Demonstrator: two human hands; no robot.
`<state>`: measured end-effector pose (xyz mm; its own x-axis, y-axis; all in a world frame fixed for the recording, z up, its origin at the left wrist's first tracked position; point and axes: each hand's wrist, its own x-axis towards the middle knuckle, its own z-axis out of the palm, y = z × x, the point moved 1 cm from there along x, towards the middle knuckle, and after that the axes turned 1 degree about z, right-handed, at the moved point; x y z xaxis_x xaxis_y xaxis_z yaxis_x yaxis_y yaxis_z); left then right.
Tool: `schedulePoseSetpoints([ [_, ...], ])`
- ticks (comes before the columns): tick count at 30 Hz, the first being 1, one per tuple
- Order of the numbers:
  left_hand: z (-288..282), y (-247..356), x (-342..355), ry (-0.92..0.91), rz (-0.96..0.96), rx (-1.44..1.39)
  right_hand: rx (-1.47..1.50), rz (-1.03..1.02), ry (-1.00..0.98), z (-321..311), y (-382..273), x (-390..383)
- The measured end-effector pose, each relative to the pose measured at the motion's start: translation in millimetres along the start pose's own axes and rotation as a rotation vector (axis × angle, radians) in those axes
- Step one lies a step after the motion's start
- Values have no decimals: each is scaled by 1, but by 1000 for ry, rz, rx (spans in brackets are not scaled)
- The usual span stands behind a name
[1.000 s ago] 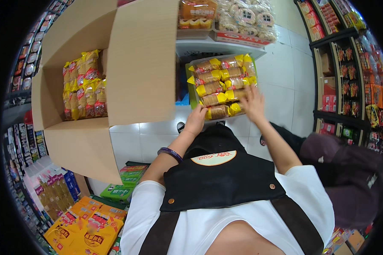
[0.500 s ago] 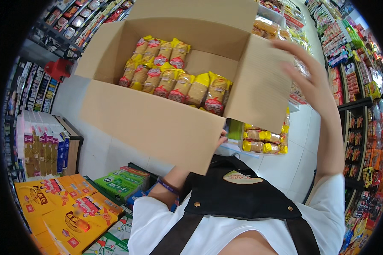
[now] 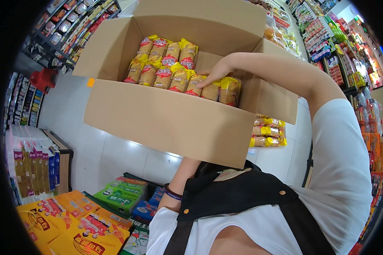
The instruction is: The person unpacks yellow-wrapped snack packs from a cardboard box and arranges them into a green tray on a supermarket shelf. They repeatedly transfer packs from the box to the tray, adjust the arrangement, and briefly handle a dark snack bag before returning to restocking.
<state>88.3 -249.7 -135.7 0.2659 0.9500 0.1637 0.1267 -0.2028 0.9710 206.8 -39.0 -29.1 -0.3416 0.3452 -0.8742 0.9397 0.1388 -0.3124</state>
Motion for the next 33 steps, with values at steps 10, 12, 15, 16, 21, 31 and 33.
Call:
schedulePoseSetpoints([
  [10, -12, 5, 1, 11, 12, -14, 50, -151, -18, 13, 4, -26],
  [12, -11, 6, 6, 10, 18, -15, 25, -210, 47, 15, 6, -25],
  [15, -8, 6, 11, 7, 30, -12, -120, -224, 282, 20, 8, -16],
  [16, -5, 7, 13, -1, 32, -17, -114, -223, 352, 21, 15, -5],
  [21, -5, 10, 6, 27, 22, -8, -126, -298, 509, 22, 6, -2],
  [31, 29, 29, -8, -41, -16, 12, 34, -472, 994, -15, 29, -115],
  [33, 43, 37, -10, -93, -44, 10, 106, -579, 1282, -20, 37, -158],
])
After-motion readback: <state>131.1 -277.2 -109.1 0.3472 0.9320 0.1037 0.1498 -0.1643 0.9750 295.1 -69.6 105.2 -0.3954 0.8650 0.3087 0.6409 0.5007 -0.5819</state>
